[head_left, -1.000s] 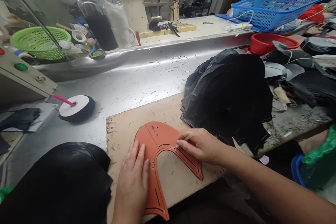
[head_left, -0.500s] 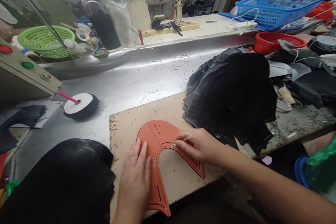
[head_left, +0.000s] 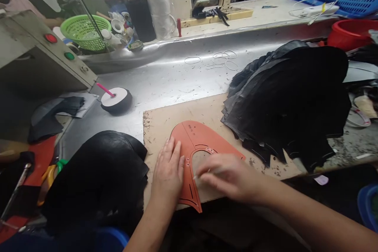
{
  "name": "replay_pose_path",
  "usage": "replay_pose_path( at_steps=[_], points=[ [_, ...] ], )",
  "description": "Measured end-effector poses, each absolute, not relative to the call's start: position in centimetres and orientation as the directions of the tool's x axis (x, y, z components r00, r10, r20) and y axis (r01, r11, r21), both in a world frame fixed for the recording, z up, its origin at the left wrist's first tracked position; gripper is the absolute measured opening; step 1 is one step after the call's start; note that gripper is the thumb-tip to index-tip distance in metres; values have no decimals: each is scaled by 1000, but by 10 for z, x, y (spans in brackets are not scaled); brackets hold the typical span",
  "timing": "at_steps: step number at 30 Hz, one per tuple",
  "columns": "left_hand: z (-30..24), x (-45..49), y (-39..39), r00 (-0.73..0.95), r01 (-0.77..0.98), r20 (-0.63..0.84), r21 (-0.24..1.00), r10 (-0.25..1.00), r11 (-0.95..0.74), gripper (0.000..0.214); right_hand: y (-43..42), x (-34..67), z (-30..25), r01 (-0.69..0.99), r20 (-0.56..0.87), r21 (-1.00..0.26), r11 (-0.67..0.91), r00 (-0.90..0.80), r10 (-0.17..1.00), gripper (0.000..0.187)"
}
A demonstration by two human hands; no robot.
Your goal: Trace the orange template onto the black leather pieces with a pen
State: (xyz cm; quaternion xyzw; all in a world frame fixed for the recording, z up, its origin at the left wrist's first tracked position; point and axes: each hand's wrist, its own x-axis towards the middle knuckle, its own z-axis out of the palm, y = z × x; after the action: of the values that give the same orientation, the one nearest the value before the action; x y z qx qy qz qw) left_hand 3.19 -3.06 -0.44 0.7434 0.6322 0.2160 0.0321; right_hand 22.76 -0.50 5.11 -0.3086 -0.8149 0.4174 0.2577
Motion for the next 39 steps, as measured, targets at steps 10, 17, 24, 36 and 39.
replay_pose_path(
  at_steps=[10, 17, 24, 36, 39],
  points=[
    [-3, 32, -30, 106, 927, 274, 320, 956, -194, 40, -24, 198, 38, 201, 208, -719, 665, -851, 482, 21],
    [-2, 30, -28, 131, 929, 279, 301, 951, -216, 41, -26, 231, 60, 349, -17, -818, 457, -809, 587, 16],
    [-8, 25, -22, 150, 933, 308, 272, 939, -238, 44, -7, 300, 57, 548, -142, -810, 208, -527, 838, 27],
    [-13, 21, -18, 171, 935, 336, 241, 926, -260, 45, 3, 313, 60, 675, -103, -640, 367, -549, 829, 25],
    [-15, 20, -18, 155, 932, 344, 261, 926, -253, 46, 16, 320, 70, 746, -134, -594, 300, -460, 878, 26]
  ],
)
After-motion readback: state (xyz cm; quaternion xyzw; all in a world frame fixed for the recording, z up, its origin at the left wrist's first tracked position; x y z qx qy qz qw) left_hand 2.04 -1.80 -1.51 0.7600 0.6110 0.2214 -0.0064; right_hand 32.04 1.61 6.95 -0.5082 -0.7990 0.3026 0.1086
